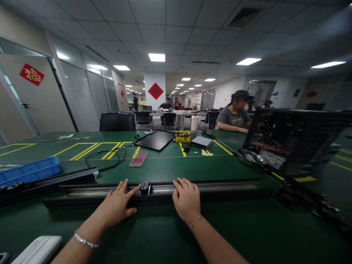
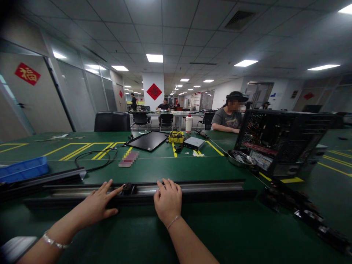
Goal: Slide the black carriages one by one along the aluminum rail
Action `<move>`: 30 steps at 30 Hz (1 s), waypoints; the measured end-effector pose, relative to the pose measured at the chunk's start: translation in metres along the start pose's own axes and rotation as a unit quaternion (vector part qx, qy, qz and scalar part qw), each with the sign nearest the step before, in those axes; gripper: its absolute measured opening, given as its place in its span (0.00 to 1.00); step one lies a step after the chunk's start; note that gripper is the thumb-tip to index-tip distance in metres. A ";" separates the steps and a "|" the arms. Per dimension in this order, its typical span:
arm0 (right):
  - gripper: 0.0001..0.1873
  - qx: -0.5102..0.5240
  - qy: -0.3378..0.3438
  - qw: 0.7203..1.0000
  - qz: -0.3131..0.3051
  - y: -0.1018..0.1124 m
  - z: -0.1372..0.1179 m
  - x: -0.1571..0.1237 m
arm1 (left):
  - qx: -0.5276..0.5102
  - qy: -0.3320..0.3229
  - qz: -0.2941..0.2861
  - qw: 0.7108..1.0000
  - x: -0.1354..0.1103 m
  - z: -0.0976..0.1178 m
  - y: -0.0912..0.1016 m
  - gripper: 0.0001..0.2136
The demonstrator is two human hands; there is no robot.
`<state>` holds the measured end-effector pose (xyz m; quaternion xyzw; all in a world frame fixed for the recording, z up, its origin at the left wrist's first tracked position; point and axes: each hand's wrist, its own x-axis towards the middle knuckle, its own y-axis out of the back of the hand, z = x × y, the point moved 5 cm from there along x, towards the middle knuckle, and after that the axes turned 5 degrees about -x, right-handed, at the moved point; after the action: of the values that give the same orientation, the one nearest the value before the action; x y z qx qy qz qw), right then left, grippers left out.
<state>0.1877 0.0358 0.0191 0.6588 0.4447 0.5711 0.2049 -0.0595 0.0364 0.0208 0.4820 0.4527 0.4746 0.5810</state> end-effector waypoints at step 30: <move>0.18 -0.007 0.001 1.000 -0.001 -0.001 0.000 0.001 | 0.001 -0.042 0.024 0.999 -0.003 0.028 -0.002 0.33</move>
<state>0.1872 0.0369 0.0189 0.6564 0.4416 0.5745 0.2099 -0.0319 0.0293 0.0222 0.5127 0.4165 0.4674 0.5876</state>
